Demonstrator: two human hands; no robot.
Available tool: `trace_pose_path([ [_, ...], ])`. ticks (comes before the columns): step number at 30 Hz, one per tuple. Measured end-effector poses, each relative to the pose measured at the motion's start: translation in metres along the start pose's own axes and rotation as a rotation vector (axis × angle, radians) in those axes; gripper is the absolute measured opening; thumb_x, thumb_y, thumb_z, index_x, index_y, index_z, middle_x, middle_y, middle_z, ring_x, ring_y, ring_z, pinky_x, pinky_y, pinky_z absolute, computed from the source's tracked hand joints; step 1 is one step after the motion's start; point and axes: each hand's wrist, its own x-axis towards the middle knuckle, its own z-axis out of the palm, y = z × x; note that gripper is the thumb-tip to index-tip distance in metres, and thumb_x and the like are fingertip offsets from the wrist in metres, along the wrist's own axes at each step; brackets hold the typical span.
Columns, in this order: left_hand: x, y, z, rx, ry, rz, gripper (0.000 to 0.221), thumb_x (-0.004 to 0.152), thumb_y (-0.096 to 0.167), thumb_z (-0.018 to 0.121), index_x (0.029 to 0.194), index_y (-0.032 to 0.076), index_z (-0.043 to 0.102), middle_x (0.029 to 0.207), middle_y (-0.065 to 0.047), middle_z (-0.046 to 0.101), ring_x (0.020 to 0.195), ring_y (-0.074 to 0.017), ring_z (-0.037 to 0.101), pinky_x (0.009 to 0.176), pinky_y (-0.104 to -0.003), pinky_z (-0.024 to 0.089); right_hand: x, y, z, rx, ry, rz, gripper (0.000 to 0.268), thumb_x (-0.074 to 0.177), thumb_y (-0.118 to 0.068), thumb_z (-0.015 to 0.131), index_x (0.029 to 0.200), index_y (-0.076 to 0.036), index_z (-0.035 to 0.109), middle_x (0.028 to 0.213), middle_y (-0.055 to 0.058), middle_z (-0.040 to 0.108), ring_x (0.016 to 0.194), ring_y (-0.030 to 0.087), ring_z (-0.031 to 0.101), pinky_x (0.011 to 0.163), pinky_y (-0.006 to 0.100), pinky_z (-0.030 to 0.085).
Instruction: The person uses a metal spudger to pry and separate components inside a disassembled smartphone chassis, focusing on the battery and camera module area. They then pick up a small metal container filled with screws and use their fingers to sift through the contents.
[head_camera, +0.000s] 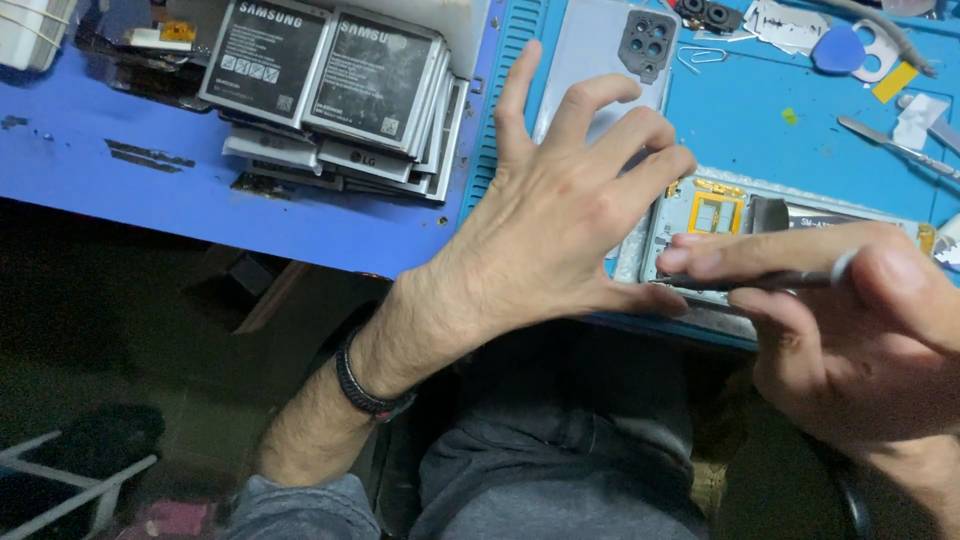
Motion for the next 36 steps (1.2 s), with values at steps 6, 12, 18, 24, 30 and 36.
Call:
trace_pose_path([
  [6, -0.002, 0.001, -0.001, 0.025, 0.024, 0.029, 0.09, 0.076, 0.076, 0.093, 0.128, 0.009, 0.065, 0.123, -0.008, 0.06, 0.142, -0.0397, 0.045, 0.122, -0.081, 0.007, -0.018, 0.004, 0.004, -0.074, 0.124, 0.067, 0.074, 0.104, 0.0, 0.081, 0.154, -0.009, 0.026, 0.106, 0.027, 0.066, 0.101, 0.045, 0.072, 0.101, 0.058, 0.062],
  [12, -0.004, 0.009, -0.005, 0.04, 0.036, 0.027, 0.08, 0.091, 0.078, 0.076, 0.123, 0.006, 0.064, 0.122, -0.01, 0.06, 0.143, -0.0401, 0.044, 0.121, -0.085, 0.006, -0.019, 0.005, 0.006, -0.037, 0.13, 0.056, 0.081, 0.101, 0.012, 0.083, 0.152, -0.006, 0.023, 0.101, 0.034, 0.067, 0.094, 0.044, 0.073, 0.103, 0.062, 0.066],
  [18, -0.004, 0.01, -0.004, 0.047, 0.005, 0.012, 0.086, 0.081, 0.077, 0.085, 0.125, 0.007, 0.062, 0.126, -0.01, 0.06, 0.146, -0.0404, 0.042, 0.119, -0.088, 0.006, 0.0, -0.018, 0.001, 0.019, 0.025, 0.217, 0.045, 0.117, -0.003, 0.049, 0.15, -0.006, 0.019, 0.111, 0.031, 0.073, 0.099, 0.034, 0.08, 0.105, 0.049, 0.067],
  [24, -0.003, 0.01, -0.008, 0.041, 0.002, 0.018, 0.086, 0.081, 0.076, 0.087, 0.125, 0.006, 0.062, 0.128, -0.009, 0.062, 0.147, -0.041, 0.041, 0.118, -0.089, 0.005, 0.004, -0.006, 0.002, -0.054, 0.098, -0.013, 0.074, 0.104, -0.01, 0.071, 0.159, -0.015, 0.022, 0.105, 0.036, 0.069, 0.096, 0.039, 0.075, 0.102, 0.059, 0.07],
  [30, 0.001, 0.011, -0.01, 0.013, -0.045, 0.026, 0.088, 0.091, 0.08, 0.072, 0.135, 0.004, 0.063, 0.131, -0.01, 0.061, 0.147, -0.0424, 0.042, 0.117, -0.089, 0.002, -0.004, -0.006, 0.001, -0.14, 0.085, 0.314, 0.039, 0.079, -0.012, 0.102, 0.087, 0.002, 0.067, 0.087, 0.012, 0.07, 0.088, 0.029, 0.078, 0.089, 0.042, 0.063],
  [36, 0.004, 0.013, -0.011, -0.041, -0.048, 0.022, 0.07, 0.096, 0.065, 0.072, 0.132, 0.006, 0.066, 0.13, -0.009, 0.061, 0.147, -0.0427, 0.042, 0.116, -0.088, -0.001, -0.007, -0.01, 0.0, 0.082, 0.108, 0.125, 0.058, 0.119, 0.005, 0.064, 0.164, -0.013, 0.032, 0.119, 0.022, 0.08, 0.104, 0.027, 0.088, 0.095, 0.039, 0.073],
])
